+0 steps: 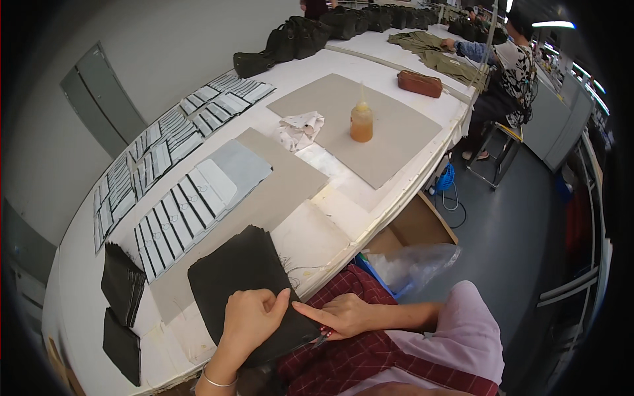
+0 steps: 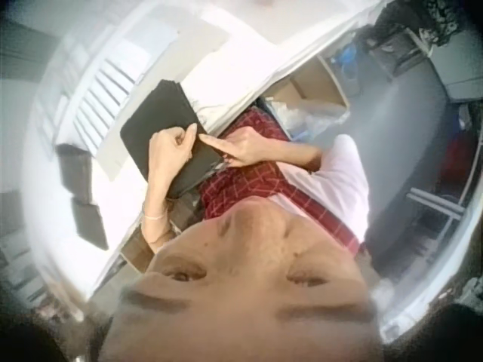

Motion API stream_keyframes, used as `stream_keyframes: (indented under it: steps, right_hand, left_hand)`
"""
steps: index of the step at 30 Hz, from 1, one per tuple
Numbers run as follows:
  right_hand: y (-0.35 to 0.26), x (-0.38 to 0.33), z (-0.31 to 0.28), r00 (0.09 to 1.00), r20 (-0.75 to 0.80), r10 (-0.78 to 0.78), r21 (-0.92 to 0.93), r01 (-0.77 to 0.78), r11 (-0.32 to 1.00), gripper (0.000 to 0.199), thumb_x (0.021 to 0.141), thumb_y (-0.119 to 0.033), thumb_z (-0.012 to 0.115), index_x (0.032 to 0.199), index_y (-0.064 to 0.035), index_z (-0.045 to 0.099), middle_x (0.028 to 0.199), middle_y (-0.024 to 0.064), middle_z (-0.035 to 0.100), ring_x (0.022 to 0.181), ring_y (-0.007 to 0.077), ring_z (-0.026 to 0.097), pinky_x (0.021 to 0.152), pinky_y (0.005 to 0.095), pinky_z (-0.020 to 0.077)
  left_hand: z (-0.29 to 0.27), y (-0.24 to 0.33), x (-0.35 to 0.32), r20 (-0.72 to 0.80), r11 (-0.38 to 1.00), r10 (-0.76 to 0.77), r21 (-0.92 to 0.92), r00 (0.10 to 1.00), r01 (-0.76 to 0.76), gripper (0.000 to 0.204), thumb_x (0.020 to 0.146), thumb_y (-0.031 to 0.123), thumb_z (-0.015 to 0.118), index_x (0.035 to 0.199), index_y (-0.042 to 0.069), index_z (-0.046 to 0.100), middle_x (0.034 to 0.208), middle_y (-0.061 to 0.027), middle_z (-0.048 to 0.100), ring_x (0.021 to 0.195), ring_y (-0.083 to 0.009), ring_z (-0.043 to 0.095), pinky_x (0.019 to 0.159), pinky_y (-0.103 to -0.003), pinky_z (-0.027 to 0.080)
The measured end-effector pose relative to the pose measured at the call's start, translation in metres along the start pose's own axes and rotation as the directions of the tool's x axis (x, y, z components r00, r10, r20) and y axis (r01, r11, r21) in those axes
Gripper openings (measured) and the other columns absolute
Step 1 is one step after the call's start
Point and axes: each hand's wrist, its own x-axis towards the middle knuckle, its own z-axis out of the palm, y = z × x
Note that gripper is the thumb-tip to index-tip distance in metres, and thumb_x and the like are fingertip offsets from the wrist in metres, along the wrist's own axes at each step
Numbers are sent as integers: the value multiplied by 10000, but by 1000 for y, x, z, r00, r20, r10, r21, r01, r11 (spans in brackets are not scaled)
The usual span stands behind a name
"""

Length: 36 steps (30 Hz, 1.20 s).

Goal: The person assembles dark fabric pieces by applying glue to a white paper template and pressing the fabric onto it. They use scissors to trim excess fabric around the template's edges and remove small circular cutouts. The process is repeated for multiple units, with finished pieces stacked on the table.

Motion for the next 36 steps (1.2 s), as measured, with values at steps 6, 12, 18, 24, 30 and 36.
stream_keyframes:
  steps: [6, 12, 18, 24, 30, 36]
  right_hand:
    - [9, -10, 7, 1000, -21, 1, 115, 1, 993, 876, 866, -283, 674, 1582, -1, 255, 601, 66, 586, 521, 238, 609, 469, 361, 463]
    - [5, -14, 31, 997, -80, 6, 174, 8, 985, 852, 959, -364, 622, 1597, -9, 182, 591, 83, 580, 526, 288, 621, 462, 393, 454]
    - [4, -11, 37, 995, -92, 43, 159, -28, 987, 891, 956, -422, 627, 1604, -29, 158, 569, 92, 571, 518, 319, 614, 458, 409, 434]
    - [1, -7, 35, 985, -152, 85, 255, -44, 966, 901, 934, -410, 672, 1618, -102, 171, 576, 115, 578, 516, 337, 602, 466, 414, 411]
    - [-3, -5, 47, 945, -294, 142, 390, -17, 921, 813, 971, -451, 625, 1609, -144, 226, 574, 150, 576, 521, 366, 597, 479, 415, 402]
    - [-6, -6, 39, 950, -294, 108, 345, 1, 939, 685, 990, -434, 604, 1561, -146, 362, 568, 159, 572, 516, 374, 583, 481, 448, 382]
  left_hand:
    - [-7, 13, 6, 150, 951, -173, -234, 973, 205, 462, 994, 220, 610, 623, -52, 647, 510, -92, 626, 448, -134, 625, 448, -244, 467]
    - [-5, -6, 2, 149, 952, -157, -239, 976, 190, 553, 1010, 375, 626, 599, 6, 588, 472, -74, 569, 374, -115, 537, 346, -217, 340]
    - [-4, -3, 6, 111, 973, -168, -143, 979, 183, 562, 994, 409, 645, 604, 9, 584, 477, -76, 569, 370, -125, 544, 342, -220, 358]
    - [-9, 3, 8, 130, 965, -199, -149, 971, 217, 527, 1027, 335, 589, 619, 1, 602, 496, -98, 595, 396, -151, 575, 360, -221, 367]
    - [-19, -19, 13, 164, 932, -191, -278, 968, 232, 471, 1028, 317, 568, 659, 25, 585, 518, -97, 593, 404, -161, 585, 361, -241, 393]
    - [-14, -20, 14, -98, 967, -63, 239, 993, 85, 416, 998, 220, 567, 636, 16, 547, 485, -62, 527, 383, -147, 521, 378, -289, 412]
